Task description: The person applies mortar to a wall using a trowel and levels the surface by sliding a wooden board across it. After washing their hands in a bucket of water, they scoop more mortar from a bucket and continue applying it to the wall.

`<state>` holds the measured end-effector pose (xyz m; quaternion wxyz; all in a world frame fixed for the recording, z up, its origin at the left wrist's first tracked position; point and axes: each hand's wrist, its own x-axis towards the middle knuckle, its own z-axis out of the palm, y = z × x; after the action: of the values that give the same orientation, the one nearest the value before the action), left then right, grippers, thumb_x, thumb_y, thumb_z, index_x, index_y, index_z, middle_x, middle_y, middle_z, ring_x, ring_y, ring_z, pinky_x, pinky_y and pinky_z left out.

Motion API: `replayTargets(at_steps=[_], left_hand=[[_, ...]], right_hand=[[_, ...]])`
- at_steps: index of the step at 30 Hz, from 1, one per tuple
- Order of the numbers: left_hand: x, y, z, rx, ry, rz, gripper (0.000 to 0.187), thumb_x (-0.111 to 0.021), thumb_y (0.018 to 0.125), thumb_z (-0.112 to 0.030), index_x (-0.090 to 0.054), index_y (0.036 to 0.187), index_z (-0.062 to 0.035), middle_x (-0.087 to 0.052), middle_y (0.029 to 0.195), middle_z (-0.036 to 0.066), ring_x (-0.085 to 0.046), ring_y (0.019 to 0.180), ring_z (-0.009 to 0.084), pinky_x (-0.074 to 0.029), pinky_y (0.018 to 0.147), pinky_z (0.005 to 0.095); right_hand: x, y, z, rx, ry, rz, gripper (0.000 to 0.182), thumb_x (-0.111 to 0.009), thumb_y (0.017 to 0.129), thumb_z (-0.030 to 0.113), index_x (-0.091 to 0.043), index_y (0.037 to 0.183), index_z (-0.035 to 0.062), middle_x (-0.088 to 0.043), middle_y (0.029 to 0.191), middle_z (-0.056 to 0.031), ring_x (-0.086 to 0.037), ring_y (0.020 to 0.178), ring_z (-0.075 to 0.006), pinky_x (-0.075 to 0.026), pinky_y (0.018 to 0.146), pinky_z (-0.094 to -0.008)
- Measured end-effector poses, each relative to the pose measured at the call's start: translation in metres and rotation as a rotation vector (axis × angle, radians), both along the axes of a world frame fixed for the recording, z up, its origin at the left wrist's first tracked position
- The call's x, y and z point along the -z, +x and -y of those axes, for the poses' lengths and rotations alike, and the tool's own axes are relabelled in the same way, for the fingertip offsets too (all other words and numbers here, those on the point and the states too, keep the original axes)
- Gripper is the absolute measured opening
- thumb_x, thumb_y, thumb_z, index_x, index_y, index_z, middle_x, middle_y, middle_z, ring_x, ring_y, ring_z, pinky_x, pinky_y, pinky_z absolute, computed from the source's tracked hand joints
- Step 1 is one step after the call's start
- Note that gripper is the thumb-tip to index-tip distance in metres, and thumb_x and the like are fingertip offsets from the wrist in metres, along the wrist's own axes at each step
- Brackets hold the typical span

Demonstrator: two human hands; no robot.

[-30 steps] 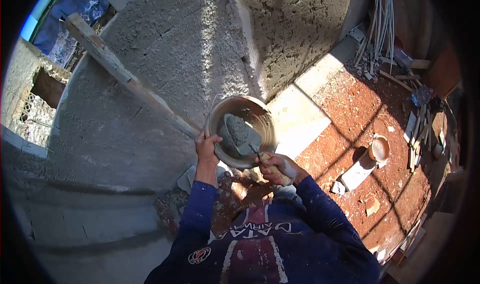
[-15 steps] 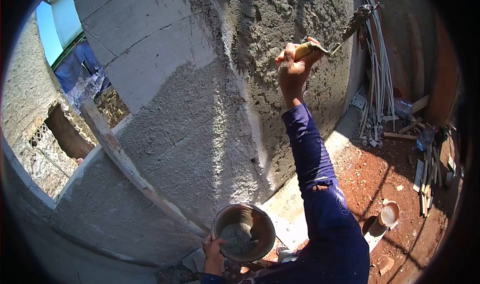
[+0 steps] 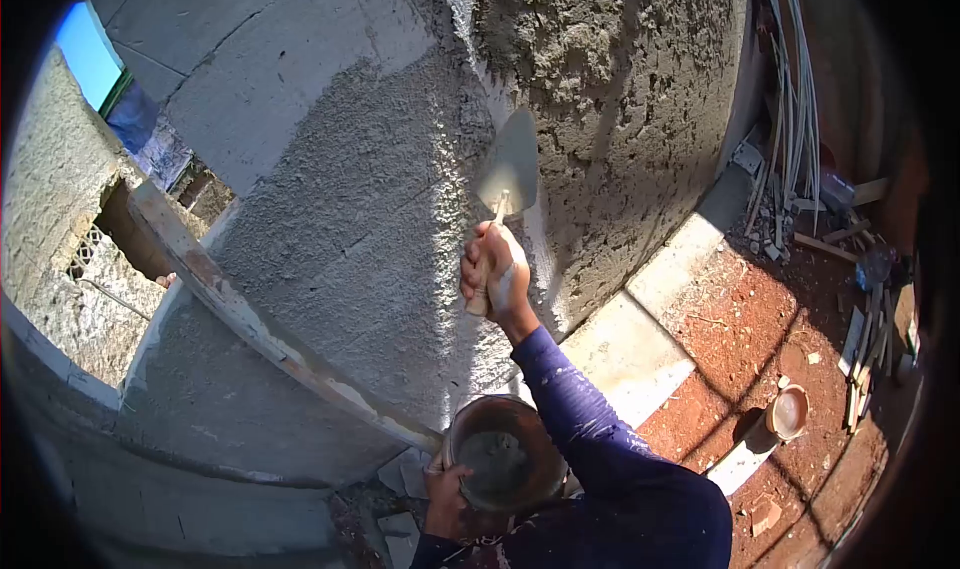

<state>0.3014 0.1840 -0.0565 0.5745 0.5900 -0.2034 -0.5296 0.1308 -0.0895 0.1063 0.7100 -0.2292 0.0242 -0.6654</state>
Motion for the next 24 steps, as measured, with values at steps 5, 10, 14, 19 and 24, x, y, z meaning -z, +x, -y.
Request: replayTargets(at_steps=[5, 10, 14, 19, 24], left_hand=[[0.009, 0.015, -0.013, 0.008, -0.017, 0.07, 0.047, -0.054, 0.065, 0.016, -0.066, 0.108, 0.0013, -0.068, 0.094, 0.007, -0.065, 0.076, 0.0159, -0.054, 0.064, 0.0292], [0.004, 0.011, -0.017, -0.048, 0.041, 0.109, 0.047, -0.055, 0.063, 0.016, -0.067, 0.106, 0.0008, -0.068, 0.091, 0.007, -0.064, 0.074, 0.0163, -0.054, 0.062, 0.0308], [0.005, 0.005, -0.013, -0.012, 0.093, 0.158, 0.042, -0.057, 0.061, 0.015, -0.067, 0.099, 0.0006, -0.067, 0.088, 0.005, -0.063, 0.073, 0.0162, -0.052, 0.06, 0.0297], [0.011, 0.004, 0.001, 0.06, -0.005, 0.088, 0.039, -0.057, 0.061, 0.015, -0.067, 0.096, 0.0005, -0.066, 0.089, 0.005, -0.062, 0.073, 0.0166, -0.052, 0.06, 0.0304], [0.011, 0.002, 0.009, 0.084, 0.041, 0.011, 0.047, -0.056, 0.062, 0.015, -0.066, 0.105, 0.0006, -0.067, 0.092, 0.006, -0.064, 0.077, 0.0187, -0.053, 0.063, 0.0308]], right_hand=[[-0.058, 0.011, 0.069, 0.037, -0.036, 0.237, 0.017, -0.049, 0.097, 0.03, -0.043, 0.096, 0.0135, -0.046, 0.074, -0.0016, -0.045, 0.051, -0.0124, -0.042, 0.04, -0.0279], [-0.165, -0.008, 0.077, 0.047, 0.034, 0.235, 0.016, -0.049, 0.095, 0.022, -0.038, 0.091, 0.0111, -0.043, 0.073, -0.0023, -0.046, 0.053, -0.0132, -0.043, 0.042, -0.0301], [-0.22, -0.003, 0.088, 0.13, -0.033, 0.125, 0.016, -0.05, 0.094, 0.019, -0.037, 0.092, 0.0102, -0.042, 0.074, -0.0036, -0.045, 0.053, -0.0131, -0.043, 0.042, -0.0309], [-0.258, -0.023, 0.062, 0.089, -0.093, 0.167, 0.018, -0.049, 0.093, 0.021, -0.041, 0.098, 0.0056, -0.042, 0.078, -0.0045, -0.049, 0.057, -0.0136, -0.045, 0.044, -0.0313], [-0.253, -0.122, -0.01, 0.21, -0.544, 0.136, 0.037, -0.053, 0.088, 0.015, -0.039, 0.12, 0.0018, -0.045, 0.086, -0.0057, -0.05, 0.064, -0.0132, -0.046, 0.047, -0.0281]])
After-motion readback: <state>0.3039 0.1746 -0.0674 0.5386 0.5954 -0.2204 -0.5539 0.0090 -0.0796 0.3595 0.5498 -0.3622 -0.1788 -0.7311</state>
